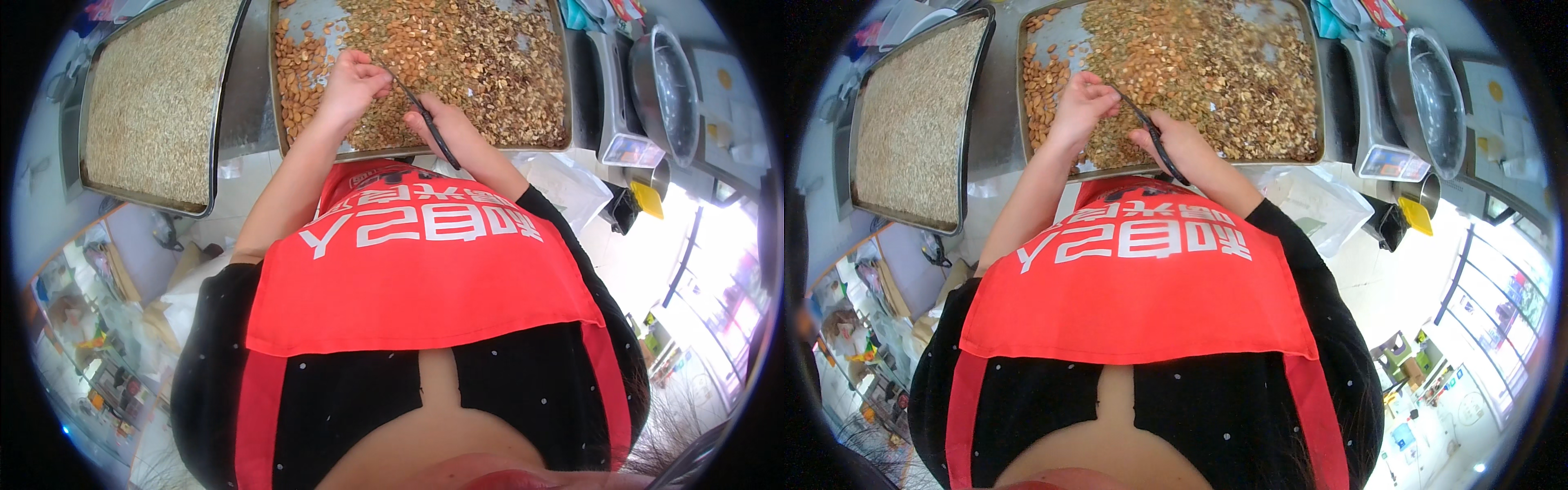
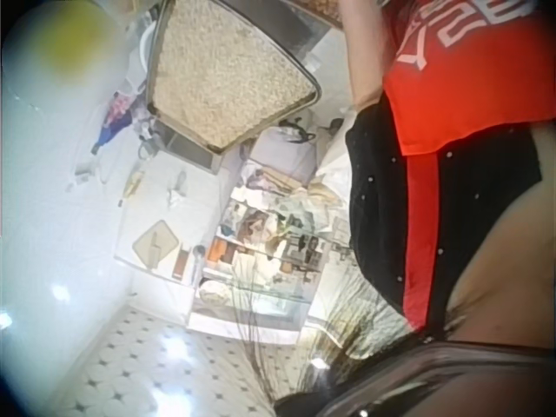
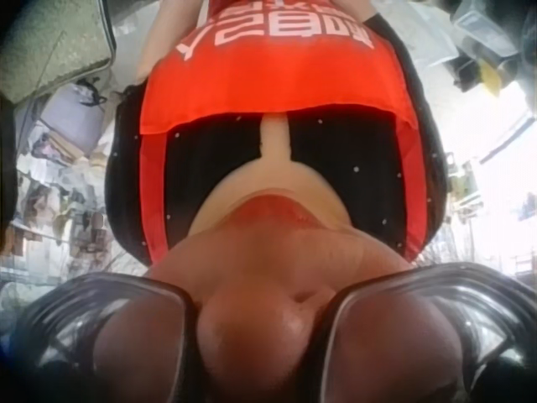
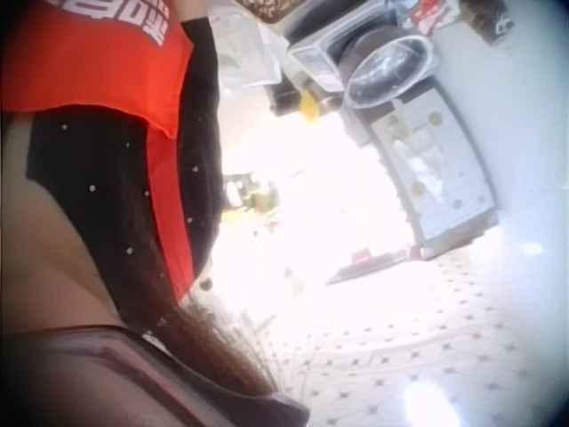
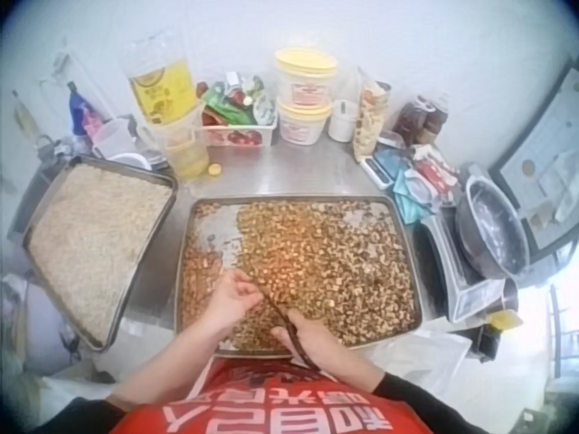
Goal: The person arranges round cookies on baking trays and then uses scissors to cut almonds on a tray. The person moves between the cookie tray and the almond tray, handling each item individually.
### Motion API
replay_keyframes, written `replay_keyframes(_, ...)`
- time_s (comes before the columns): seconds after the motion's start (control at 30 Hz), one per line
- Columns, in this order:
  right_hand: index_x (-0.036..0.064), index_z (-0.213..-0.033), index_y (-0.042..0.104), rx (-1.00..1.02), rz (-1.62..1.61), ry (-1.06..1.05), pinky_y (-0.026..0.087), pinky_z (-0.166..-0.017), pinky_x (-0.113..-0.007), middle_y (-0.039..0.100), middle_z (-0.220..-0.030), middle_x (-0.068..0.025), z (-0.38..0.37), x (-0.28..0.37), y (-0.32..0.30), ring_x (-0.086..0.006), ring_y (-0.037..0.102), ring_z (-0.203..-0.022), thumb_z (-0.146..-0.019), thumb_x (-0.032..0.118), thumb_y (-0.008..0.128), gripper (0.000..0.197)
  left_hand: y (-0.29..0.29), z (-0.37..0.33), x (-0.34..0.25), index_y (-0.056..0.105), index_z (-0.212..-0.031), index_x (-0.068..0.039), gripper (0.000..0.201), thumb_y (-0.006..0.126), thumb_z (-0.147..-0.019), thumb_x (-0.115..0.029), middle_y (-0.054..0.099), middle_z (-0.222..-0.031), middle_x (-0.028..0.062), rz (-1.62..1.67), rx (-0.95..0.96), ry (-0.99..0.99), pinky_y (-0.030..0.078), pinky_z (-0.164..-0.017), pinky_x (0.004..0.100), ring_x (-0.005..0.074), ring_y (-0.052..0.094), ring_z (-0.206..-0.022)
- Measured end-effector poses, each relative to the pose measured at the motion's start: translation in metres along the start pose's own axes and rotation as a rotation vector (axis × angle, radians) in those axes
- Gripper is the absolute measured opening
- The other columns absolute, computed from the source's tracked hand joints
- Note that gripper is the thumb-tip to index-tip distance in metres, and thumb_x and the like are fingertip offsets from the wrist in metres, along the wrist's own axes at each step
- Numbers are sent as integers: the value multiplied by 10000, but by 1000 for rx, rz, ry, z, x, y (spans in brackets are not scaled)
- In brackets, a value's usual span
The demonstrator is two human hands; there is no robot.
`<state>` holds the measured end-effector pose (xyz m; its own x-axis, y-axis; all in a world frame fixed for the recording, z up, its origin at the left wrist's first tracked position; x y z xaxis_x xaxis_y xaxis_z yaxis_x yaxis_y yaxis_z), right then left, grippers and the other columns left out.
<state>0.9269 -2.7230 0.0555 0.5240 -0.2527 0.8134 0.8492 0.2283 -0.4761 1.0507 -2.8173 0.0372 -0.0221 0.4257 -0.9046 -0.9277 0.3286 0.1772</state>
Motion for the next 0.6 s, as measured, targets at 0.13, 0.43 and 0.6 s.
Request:
replay_keyframes(0.13,26,-850,549,-21,-16,42,432,-539,-362,558,-617,-136,1,1,2,-260,543,-555,-878,351,600,330,-3,-2,15,362,-1076,8,412,652,-785,21,606,-842,131,-8,-32,-37,511,-582,263,174,614,-688)
replay_keyframes(0.43,20,-905,575,-228,-20,131,460,-596,-366,610,-682,-152,-2,-29,-19,-280,598,-634,-862,350,622,335,-72,-27,-19,619,-1073,-107,296,626,-778,-90,586,-1057,97,-1218,-412,656,485,-830,405,292,544,-994)
replay_keyframes(0.6,20,-907,573,-208,-28,110,473,-626,-370,624,-726,-171,0,-23,-13,-302,620,-682,-854,360,628,349,-99,-49,-11,610,-1143,-239,431,610,-759,-43,493,-1120,98,-1482,-326,373,462,-879,418,306,477,-1072)
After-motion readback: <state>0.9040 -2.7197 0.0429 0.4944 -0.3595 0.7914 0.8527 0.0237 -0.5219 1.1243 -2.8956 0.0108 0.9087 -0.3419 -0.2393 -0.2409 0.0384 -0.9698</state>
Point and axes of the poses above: each hand's wrist, its own z-axis away from the middle knuckle, its own y-axis out of the palm, x = y × z, the point moved 9 cm from there along -z, towards the middle knuckle
